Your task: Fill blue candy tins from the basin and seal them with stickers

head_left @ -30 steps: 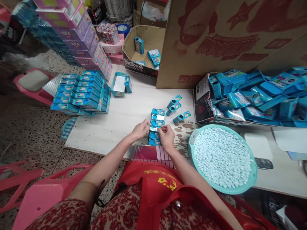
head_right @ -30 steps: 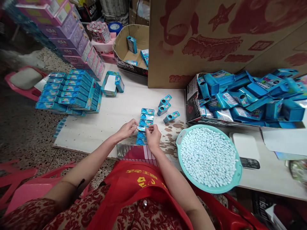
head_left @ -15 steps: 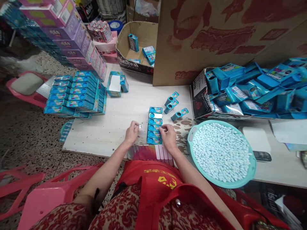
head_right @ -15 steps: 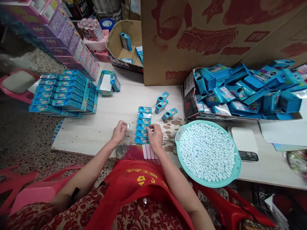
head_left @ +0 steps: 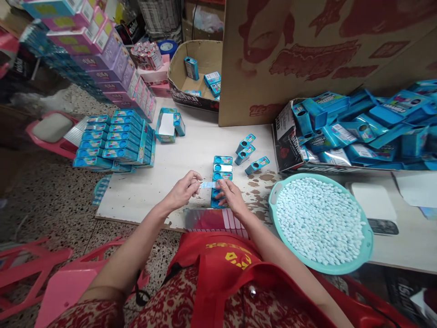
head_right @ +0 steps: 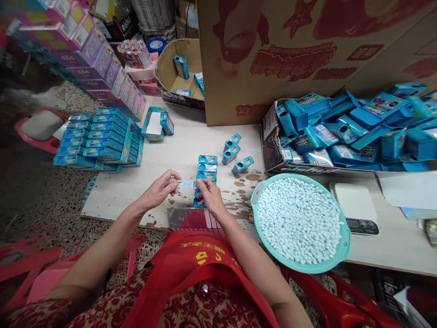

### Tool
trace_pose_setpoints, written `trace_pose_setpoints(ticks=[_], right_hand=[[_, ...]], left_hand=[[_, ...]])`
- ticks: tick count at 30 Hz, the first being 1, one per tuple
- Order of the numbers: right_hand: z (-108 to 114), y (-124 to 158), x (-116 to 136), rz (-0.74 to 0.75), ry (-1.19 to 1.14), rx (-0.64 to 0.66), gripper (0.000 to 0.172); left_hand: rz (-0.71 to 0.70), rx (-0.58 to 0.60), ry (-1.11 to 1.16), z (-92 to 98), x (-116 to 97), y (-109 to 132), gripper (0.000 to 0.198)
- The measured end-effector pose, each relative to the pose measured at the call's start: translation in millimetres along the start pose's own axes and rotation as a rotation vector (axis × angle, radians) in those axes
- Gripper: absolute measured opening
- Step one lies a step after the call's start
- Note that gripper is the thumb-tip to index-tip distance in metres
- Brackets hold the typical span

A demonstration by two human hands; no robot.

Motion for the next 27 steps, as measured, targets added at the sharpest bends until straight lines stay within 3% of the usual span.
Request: trace_pose_setpoints(ticks=[3, 10, 17, 22, 25, 27], right_hand=[[-1, -4, -2, -0.002, 0.067, 0.014, 0.044], [17, -14, -17, 0.087, 0.326, -0.127, 0.028], [22, -17, -4, 0.100, 0.654, -0.243, 0.017], [19, -25, -1, 0.041, 0.819, -0.280, 0.014], [23, -25, -3, 0.024, 0.861, -0.325, 0.009], [29, -23, -5, 0.038, 0.860, -0.376, 0.015]], left_hand=[[0.009, 0.029, 0.006, -5.3, 7, -6, 0.015], [0.022, 0.050, -0.140, -21.8, 36, -27, 0.016], [0.022, 0.033, -0.236, -22.0, 41, -41, 0.016], [0.017, 0.024, -0.216, -32.7, 62, -55, 0.014], [0.120, -0.060, -0.229, -39.3, 79, -57, 0.018], [0.207, -0.142, -0.330, -41.0, 86, -54, 0.021]])
Point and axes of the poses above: each hand's wrist, its own y-axis away from the middle knuckle, its own z-axis out of the back of the hand, x = y × z, the point moved 2 cm from there along -y, towards the middle knuckle, and after that the axes turned 5 degrees about y, right-handed, at the moved point
